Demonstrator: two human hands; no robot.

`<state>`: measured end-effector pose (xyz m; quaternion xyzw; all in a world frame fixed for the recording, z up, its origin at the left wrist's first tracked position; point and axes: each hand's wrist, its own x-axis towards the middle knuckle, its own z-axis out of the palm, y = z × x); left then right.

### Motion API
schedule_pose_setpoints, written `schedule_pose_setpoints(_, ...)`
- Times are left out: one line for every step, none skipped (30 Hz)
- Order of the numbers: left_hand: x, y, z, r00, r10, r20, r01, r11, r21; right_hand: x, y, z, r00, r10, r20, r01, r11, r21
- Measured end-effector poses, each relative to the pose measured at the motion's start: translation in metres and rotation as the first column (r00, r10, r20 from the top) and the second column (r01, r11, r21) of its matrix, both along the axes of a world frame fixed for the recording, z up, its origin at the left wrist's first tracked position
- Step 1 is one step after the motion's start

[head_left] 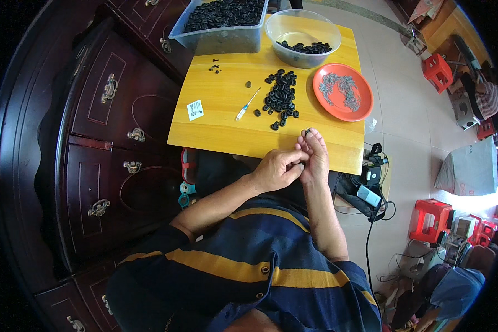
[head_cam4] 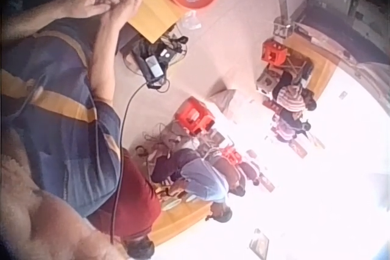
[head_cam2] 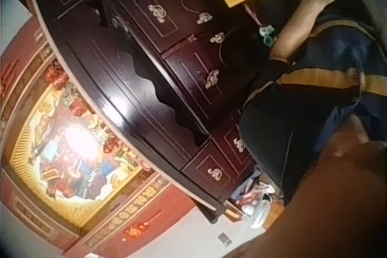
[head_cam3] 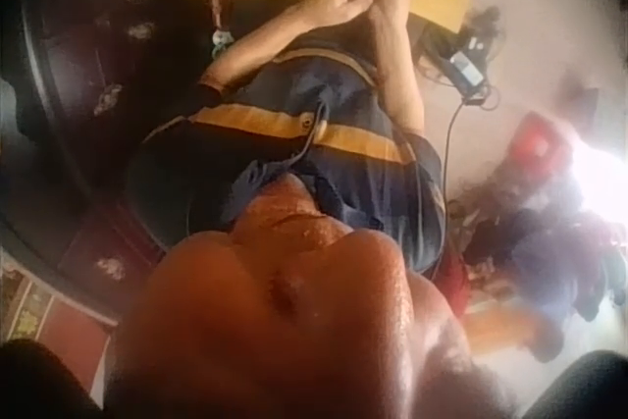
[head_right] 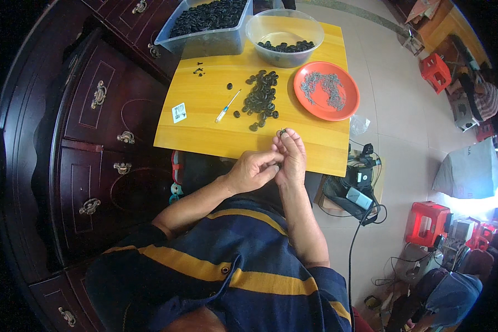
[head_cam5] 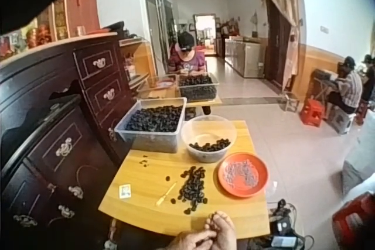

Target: The person assembles small black plastic components by hand at a table.

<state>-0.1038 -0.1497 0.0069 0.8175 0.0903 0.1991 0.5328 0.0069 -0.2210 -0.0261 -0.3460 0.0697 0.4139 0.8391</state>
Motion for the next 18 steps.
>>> schedule_pose_setpoints(-0.001, 0.001, -0.001, 1.000, -0.002, -0.001, 0.002, 1.000, 0.000, 0.000, -0.001, -0.001, 1.000, 0.000, 0.003, 0.000, 1.000, -0.002)
schedule_pose_setpoints(-0.002, 0.003, -0.003, 0.999, -0.026, -0.044, 0.023, 0.996, -0.084, 0.000, -0.001, 0.001, 1.000, -0.003, 0.002, 0.003, 1.000, -0.002)
schedule_pose_setpoints(-0.003, 0.006, -0.006, 0.995, -0.055, -0.085, 0.040, 0.985, -0.168, -0.001, 0.001, 0.003, 1.000, -0.008, 0.009, 0.008, 1.000, 0.005)
schedule_pose_setpoints(-0.003, 0.009, -0.010, 0.996, -0.064, -0.066, 0.044, 0.961, -0.274, -0.001, 0.002, 0.005, 1.000, -0.013, 0.016, 0.013, 1.000, 0.013)
schedule_pose_setpoints(-0.003, 0.013, -0.010, 0.997, -0.049, -0.065, 0.025, 0.943, -0.331, -0.001, 0.002, 0.005, 1.000, -0.015, 0.014, 0.015, 1.000, 0.011)
schedule_pose_setpoints(-0.004, 0.020, -0.010, 0.997, -0.016, -0.072, -0.007, 0.947, -0.320, -0.001, 0.002, 0.005, 0.998, -0.013, 0.058, 0.014, 1.000, -0.004)
schedule_pose_setpoints(-0.005, 0.027, -0.009, 0.997, 0.017, -0.078, -0.040, 0.950, -0.309, -0.001, 0.002, 0.005, 0.995, -0.010, 0.101, 0.012, 1.000, -0.019)
schedule_pose_setpoints(-0.006, 0.031, -0.006, 0.993, 0.098, -0.060, -0.112, 0.945, -0.308, 0.000, 0.001, 0.003, 0.990, 0.007, 0.141, 0.001, 0.999, -0.054)
schedule_pose_setpoints(-0.006, 0.038, -0.006, 0.990, 0.128, -0.062, -0.140, 0.951, -0.275, -0.001, 0.000, 0.003, 0.990, 0.006, 0.141, 0.001, 0.998, -0.056)
schedule_pose_setpoints(-0.005, 0.042, -0.005, 0.987, 0.159, -0.020, -0.159, 0.957, -0.242, -0.001, -0.002, 0.003, 0.981, 0.031, 0.193, -0.018, 0.998, -0.067)
schedule_pose_setpoints(-0.004, 0.046, -0.002, 0.982, 0.186, 0.020, -0.178, 0.961, -0.210, -0.003, -0.002, 0.003, 0.969, 0.055, 0.242, -0.036, 0.996, -0.080)
schedule_pose_setpoints(-0.002, 0.049, 0.003, 0.982, 0.189, 0.020, -0.183, 0.967, -0.180, -0.004, -0.002, 0.003, 0.970, 0.055, 0.239, -0.036, 0.996, -0.082)
schedule_pose_setpoints(-0.002, 0.052, 0.004, 0.982, 0.189, 0.016, -0.183, 0.966, -0.182, -0.005, -0.003, 0.003, 0.959, 0.085, 0.272, -0.058, 0.993, -0.105)
schedule_pose_setpoints(-0.002, 0.054, 0.004, 0.981, 0.194, 0.026, -0.188, 0.971, -0.146, -0.007, -0.003, 0.004, 0.945, 0.116, 0.307, -0.080, 0.989, -0.128)
schedule_pose_setpoints(-0.002, 0.055, 0.005, 0.979, 0.199, 0.036, -0.194, 0.975, -0.111, -0.008, -0.003, 0.005, 0.945, 0.116, 0.306, -0.080, 0.989, -0.128)
schedule_pose_setpoints(-0.002, 0.056, 0.005, 0.978, 0.205, 0.033, -0.201, 0.976, -0.084, -0.010, -0.002, 0.006, 0.934, 0.129, 0.334, -0.090, 0.987, -0.131)
schedule_pose_setpoints(-0.002, 0.056, 0.006, 0.978, 0.205, 0.032, -0.202, 0.976, -0.084, -0.011, -0.002, 0.007, 0.921, 0.143, 0.363, -0.101, 0.986, -0.133)
schedule_pose_setpoints(-0.003, 0.056, 0.006, 0.978, 0.203, 0.036, -0.201, 0.978, -0.064, -0.012, -0.002, 0.008, 0.921, 0.144, 0.362, -0.101, 0.986, -0.134)
